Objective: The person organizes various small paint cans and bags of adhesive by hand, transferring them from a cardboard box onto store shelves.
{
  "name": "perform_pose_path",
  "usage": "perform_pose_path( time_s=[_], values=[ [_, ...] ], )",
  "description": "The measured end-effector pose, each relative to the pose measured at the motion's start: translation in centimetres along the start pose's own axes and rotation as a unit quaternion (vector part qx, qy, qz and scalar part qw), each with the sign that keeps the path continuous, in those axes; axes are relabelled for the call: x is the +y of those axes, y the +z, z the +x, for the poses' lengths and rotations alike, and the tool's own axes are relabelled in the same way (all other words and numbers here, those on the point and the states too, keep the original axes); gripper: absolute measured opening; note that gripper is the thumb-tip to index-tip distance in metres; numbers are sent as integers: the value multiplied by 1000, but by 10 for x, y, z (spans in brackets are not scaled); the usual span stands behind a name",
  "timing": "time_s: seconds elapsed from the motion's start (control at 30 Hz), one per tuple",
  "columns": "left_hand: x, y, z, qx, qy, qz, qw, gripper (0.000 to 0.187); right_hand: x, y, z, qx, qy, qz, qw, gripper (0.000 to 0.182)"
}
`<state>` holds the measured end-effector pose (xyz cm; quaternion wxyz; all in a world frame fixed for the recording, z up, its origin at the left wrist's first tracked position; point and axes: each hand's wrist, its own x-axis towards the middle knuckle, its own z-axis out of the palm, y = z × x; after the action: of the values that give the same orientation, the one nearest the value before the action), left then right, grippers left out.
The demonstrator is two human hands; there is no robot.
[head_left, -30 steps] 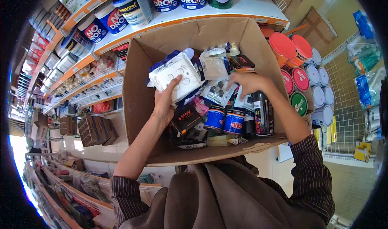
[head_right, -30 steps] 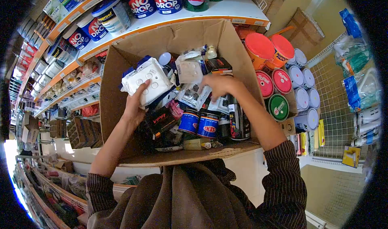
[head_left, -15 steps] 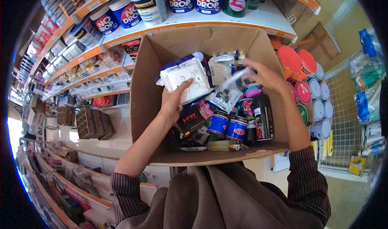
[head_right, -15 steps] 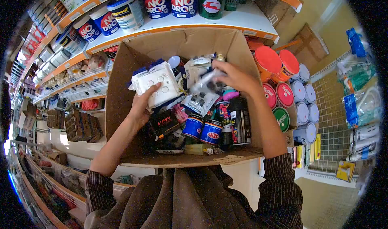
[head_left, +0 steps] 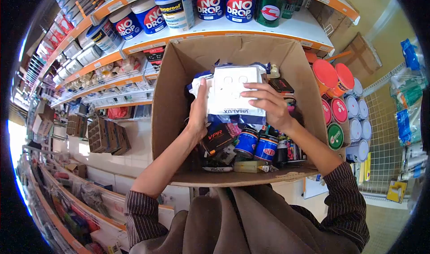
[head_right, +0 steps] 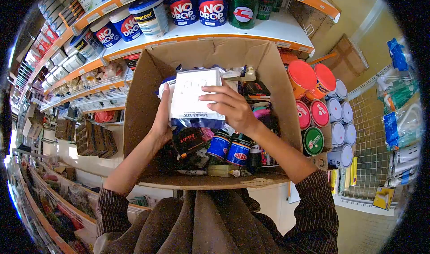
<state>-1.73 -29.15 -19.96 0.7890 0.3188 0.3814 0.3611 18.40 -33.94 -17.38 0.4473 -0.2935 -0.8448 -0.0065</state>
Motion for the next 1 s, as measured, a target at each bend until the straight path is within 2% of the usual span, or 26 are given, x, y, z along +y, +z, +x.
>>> perform_pose_path(
  time_s=[0.1,0.17,0.27,0.33,0.4,0.43,0.53,0.57,0.67,0.7,0.8,0.9,1.0],
  values=[
    [-3,-2,3,-14,41,25,999,67,-4,-2,4,14,40,31,999,2],
    [-6,3,2,-1,87,58,995,71,-2,-3,4,18,35,25,999,3],
    [-5,10,-5,-22,86,128,988,73,-1,-2,2,14,38,38,998,2],
    [-2,15,-8,-32,39,77,996,71,2,-3,-1,-8,41,57,998,8],
    [1,19,-11,-28,3,39,999,69,-4,-4,4,27,60,-17,998,14],
    [0,21,-11,-5,8,35,999,61,-6,-5,6,44,70,-55,995,18],
    [0,6,-2,35,-30,-6,999,53,10,0,-5,124,259,-45,957,29],
    [2,5,-2,49,-12,-12,999,48,18,2,-13,111,300,-48,946,31],
    [9,-3,-1,89,15,-29,995,49,51,26,-70,-29,363,-152,919,35],
    [17,3,-9,101,2,-23,995,43,49,24,-72,-156,456,-76,873,45],
    [21,0,-9,112,25,-12,993,44,21,41,-75,-272,496,-127,815,59],
    [19,-3,-8,115,47,13,992,48,11,66,-97,-252,440,-210,836,72],
    [20,-2,-8,123,46,18,991,50,20,61,-98,-275,447,-179,832,75]
  ],
)
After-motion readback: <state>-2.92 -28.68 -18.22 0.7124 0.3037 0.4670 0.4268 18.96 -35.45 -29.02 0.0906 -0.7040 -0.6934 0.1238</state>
